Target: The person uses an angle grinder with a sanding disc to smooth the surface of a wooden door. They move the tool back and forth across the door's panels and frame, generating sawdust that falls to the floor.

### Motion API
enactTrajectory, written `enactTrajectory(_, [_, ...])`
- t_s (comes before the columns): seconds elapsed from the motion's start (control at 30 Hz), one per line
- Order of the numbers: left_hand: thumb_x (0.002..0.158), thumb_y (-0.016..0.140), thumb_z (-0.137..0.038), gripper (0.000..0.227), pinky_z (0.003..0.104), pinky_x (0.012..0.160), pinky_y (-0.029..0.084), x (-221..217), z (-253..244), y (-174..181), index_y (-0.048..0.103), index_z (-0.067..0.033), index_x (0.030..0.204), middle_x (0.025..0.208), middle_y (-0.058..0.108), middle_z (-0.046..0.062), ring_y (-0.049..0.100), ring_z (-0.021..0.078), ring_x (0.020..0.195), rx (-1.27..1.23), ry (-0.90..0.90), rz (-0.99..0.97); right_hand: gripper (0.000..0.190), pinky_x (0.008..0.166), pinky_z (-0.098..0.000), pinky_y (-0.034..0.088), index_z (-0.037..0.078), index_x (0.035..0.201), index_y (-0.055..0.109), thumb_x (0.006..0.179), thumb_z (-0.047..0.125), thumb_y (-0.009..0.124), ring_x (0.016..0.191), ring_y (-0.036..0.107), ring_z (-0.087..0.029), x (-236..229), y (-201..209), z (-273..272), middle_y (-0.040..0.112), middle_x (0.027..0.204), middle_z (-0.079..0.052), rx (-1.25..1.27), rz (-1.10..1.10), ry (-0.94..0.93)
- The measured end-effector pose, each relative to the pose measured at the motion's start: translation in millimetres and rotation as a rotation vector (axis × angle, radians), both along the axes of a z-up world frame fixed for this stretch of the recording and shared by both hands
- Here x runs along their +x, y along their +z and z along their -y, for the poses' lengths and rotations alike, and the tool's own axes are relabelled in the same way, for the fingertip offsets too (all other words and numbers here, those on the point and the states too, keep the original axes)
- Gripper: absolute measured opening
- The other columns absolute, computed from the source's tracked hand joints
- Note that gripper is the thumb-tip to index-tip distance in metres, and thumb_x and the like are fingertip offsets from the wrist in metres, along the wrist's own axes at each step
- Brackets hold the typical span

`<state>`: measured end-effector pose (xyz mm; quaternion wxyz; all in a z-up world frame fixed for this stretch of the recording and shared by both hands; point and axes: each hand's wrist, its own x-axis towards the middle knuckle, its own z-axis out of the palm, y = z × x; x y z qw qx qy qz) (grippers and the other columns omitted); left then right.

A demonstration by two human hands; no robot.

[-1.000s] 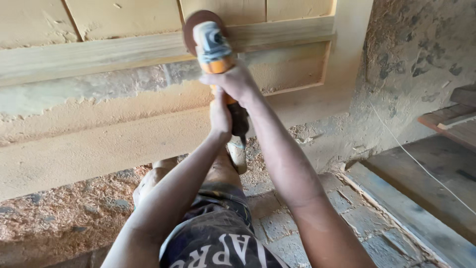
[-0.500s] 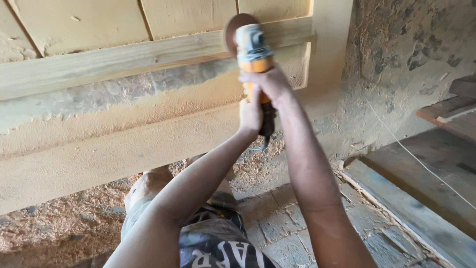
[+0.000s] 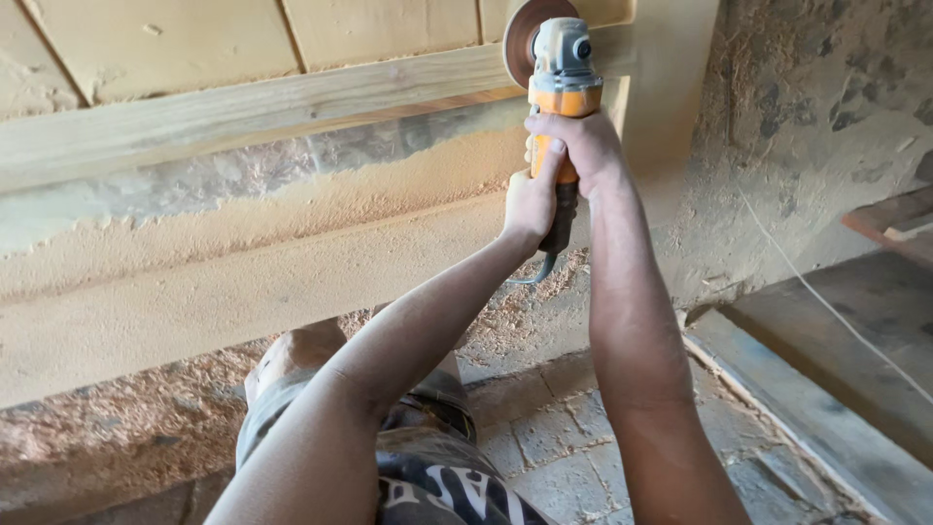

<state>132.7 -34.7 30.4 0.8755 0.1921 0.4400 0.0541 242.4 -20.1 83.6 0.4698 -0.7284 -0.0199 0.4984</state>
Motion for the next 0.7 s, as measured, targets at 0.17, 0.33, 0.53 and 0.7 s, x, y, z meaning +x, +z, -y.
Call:
enactTrajectory(0.17, [0.096,0.056,-0.058,0.062,0.03,0.054,0.053,-35,-12,-6,0.069,0.0019,0.09,0.071,0.068,0.006,0.066,0.0139,0.06,0.027,0.062,0.018,0.028,0.06,-0.0329,0.058,0.002,0.102,0.069,0.078,0.01,0.08,0.067,0.069,-0.018,-39,1,-21,0.07,0.082,-0.006,0.028,-0.005,0.039])
enactTrajectory(0.33, [0.098,0.054,-0.059,0.062,0.029,0.056,0.053,-69,-20,-10,0.069,0.0008,0.091,0.072,0.068,0.006,0.066,0.0135,0.061,-0.002,0.063,-0.004,0.025,0.059,-0.0325,0.057,0.002,0.098,0.07,0.077,0.01,0.081,0.065,0.069,-0.017,-71,-4,-36,0.07,0.079,-0.006,-0.009,-0.007,0.062])
enactTrajectory(0.53, [0.1,0.054,-0.057,0.058,0.029,0.054,0.049,-102,-39,-15,0.068,-0.0011,0.095,0.073,0.066,0.004,0.062,0.0114,0.06,0.042,0.107,-0.009,0.024,0.061,-0.0311,0.057,0.002,0.097,0.071,0.077,0.011,0.082,0.068,0.069,-0.015,-102,-10,-58,0.07,0.081,-0.005,0.011,0.02,0.128])
enactTrajectory(0.7, [0.1,0.053,-0.057,0.059,0.029,0.056,0.05,-125,-50,-16,0.068,-0.0002,0.097,0.074,0.067,0.003,0.063,0.0111,0.062,0.052,0.119,-0.01,0.025,0.061,-0.0311,0.057,0.002,0.097,0.071,0.076,0.011,0.082,0.068,0.069,-0.015,-127,-8,-73,0.071,0.082,-0.004,-0.002,0.022,0.144])
